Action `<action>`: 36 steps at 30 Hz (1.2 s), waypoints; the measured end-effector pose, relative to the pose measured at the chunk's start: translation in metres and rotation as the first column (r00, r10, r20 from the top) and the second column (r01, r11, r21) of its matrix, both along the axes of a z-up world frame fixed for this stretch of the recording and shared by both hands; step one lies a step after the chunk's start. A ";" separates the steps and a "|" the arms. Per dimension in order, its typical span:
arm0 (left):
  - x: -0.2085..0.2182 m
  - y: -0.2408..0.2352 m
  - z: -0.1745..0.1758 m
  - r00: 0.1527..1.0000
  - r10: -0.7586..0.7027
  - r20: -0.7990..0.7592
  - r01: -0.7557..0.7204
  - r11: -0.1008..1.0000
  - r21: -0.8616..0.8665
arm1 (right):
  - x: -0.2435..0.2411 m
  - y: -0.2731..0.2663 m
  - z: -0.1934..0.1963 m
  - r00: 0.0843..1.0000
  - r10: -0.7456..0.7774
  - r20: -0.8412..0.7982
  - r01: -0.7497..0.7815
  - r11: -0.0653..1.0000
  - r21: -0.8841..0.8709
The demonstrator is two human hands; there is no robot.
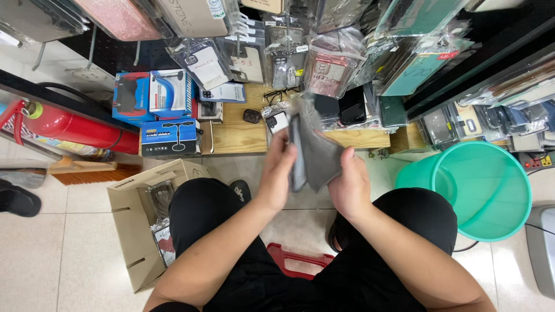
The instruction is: The person sits on a stool and wipes the plastic packaging of several phone cases using a grey cloth. They handle the items one by one, wiping the front and back surfaces, and place the cleaned cases into a cardboard box on the floor.
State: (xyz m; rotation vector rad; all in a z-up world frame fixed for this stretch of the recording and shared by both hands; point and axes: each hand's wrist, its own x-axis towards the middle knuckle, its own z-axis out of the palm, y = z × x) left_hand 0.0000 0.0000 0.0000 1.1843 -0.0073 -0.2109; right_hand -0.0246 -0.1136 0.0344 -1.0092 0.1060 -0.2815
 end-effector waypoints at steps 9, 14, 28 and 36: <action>-0.010 -0.016 -0.050 0.983 -0.141 -0.120 0.125 0.983 -0.135 | 0.019 -0.035 0.000 0.935 -0.076 0.347 0.280 0.759 -0.588; -0.021 -0.021 -0.003 0.947 -0.293 -0.132 0.219 0.889 -0.401 | 0.022 -0.033 0.003 0.906 0.192 0.377 0.280 0.396 -0.875; 0.024 0.027 0.044 0.947 -0.040 -0.318 -0.124 0.869 -0.479 | -0.004 -0.018 -0.002 0.891 0.423 0.162 -0.084 0.506 -0.858; 0.033 0.036 0.042 0.924 0.076 -0.375 -0.260 0.844 -0.469 | -0.008 -0.010 0.000 0.950 0.179 0.256 0.137 0.497 -0.857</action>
